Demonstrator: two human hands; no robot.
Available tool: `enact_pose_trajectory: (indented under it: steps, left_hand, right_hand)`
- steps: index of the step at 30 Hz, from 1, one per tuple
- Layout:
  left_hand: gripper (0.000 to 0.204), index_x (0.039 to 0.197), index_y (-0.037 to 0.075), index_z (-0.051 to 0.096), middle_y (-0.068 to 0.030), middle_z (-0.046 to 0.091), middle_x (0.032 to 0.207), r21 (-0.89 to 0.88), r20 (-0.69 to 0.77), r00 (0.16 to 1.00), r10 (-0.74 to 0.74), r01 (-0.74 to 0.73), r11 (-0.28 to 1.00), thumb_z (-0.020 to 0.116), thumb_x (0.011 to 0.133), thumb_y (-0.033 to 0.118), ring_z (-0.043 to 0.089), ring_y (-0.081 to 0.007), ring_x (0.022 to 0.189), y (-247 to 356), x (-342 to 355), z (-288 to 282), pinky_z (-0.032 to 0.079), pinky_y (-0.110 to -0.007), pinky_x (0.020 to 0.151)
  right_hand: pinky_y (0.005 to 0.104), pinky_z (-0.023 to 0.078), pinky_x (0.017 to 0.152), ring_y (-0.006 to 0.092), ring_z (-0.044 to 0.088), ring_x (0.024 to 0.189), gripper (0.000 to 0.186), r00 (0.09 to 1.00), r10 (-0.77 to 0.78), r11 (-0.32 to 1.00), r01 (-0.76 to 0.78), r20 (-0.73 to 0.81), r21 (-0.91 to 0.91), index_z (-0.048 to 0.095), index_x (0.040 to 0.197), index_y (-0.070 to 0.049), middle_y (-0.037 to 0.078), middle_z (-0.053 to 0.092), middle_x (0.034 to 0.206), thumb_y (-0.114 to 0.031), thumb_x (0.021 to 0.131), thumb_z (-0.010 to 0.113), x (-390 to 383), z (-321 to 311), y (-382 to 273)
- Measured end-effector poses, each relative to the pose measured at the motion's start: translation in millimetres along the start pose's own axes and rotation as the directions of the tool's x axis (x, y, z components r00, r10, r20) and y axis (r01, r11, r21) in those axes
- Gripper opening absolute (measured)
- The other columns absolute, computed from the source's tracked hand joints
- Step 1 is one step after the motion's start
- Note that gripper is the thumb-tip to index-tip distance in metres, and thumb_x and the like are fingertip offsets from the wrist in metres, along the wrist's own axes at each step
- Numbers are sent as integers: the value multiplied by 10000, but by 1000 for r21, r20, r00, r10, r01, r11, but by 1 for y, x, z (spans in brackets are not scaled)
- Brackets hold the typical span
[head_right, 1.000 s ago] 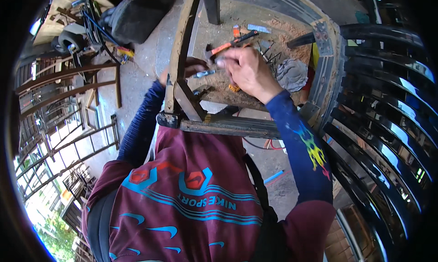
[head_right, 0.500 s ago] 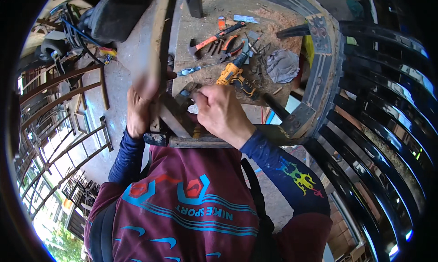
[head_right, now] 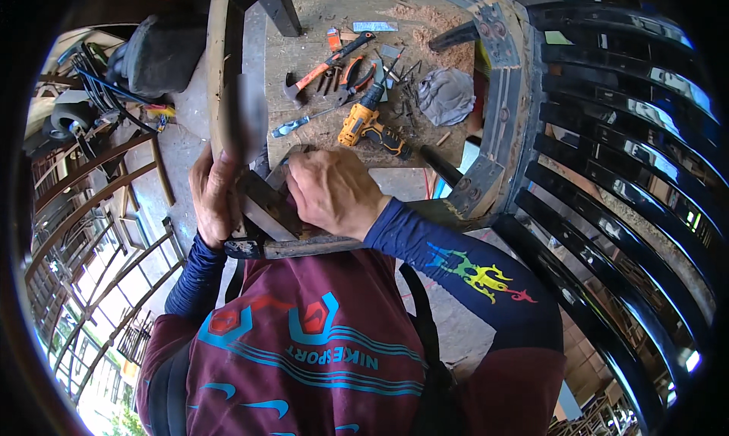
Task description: Repairing a wooden chair frame using various tools.
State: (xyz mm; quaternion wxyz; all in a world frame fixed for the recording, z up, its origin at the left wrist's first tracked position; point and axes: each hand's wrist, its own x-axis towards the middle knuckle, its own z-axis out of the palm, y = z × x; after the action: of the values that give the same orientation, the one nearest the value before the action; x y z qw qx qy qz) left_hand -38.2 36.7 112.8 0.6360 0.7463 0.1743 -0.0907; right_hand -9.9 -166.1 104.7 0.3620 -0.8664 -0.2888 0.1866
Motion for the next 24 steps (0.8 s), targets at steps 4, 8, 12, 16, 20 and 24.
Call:
enact_pose_trajectory:
  steps: [4, 8, 12, 16, 20, 24]
  left_hand:
    - [658, 1041, -28, 651, -43, 538, 796, -5, 17, 1000, -15, 15, 1000, 560, 886, 605, 452, -133, 740, 5, 3, -1, 375, -277, 682]
    - [693, 1185, -63, 611, -84, 645, 923, -163, -60, 998, -12, 2, 987, 608, 894, 565, 518, -140, 817, -1, -4, 8, 418, -275, 751]
    - [719, 1249, -86, 566, -107, 665, 1017, -171, 63, 996, -66, 76, 982, 630, 897, 537, 541, -144, 899, -3, -2, -3, 429, -275, 824]
    - [829, 1274, -86, 560, -130, 670, 1049, -180, 43, 998, -39, 46, 983, 603, 886, 646, 565, -153, 905, -11, -2, -3, 444, -277, 810]
    - [849, 1278, -59, 606, -130, 715, 1028, -521, 130, 987, -96, 150, 840, 342, 984, 692, 650, -173, 929, -55, 19, -10, 503, -315, 838]
    - [368, 985, 5, 736, -53, 690, 721, 29, -5, 997, 80, -80, 996, 653, 948, 362, 649, -172, 714, -187, 78, -9, 513, -335, 646]
  right_hand:
    - [451, 483, 603, 379, 654, 709, 118, 988, -99, 986, 81, 117, 146, 574, 893, 12, 206, 632, 760, -99, 930, 584, 8, -7, 19]
    - [430, 506, 699, 373, 659, 839, 125, 819, 149, 780, -442, 554, 444, 591, 954, 15, 186, 651, 833, -102, 973, 552, 2, -44, 6]
    - [399, 503, 700, 291, 633, 791, 129, 940, -265, 959, 279, 214, -38, 626, 951, -36, 108, 639, 779, -110, 867, 561, 9, -29, 21]
    - [373, 492, 733, 244, 614, 842, 185, 865, -483, 825, 501, 133, -261, 627, 980, -80, 85, 628, 795, -189, 857, 543, 12, -26, 26]
    - [443, 531, 721, 320, 674, 801, 163, 997, 32, 990, -40, -65, -132, 656, 946, -20, 137, 688, 847, -46, 810, 570, -3, -49, 49]
    - [476, 514, 827, 394, 661, 902, 206, 851, 515, 703, -349, 106, -620, 712, 1024, -5, 255, 680, 920, -39, 830, 647, -15, -99, 74]
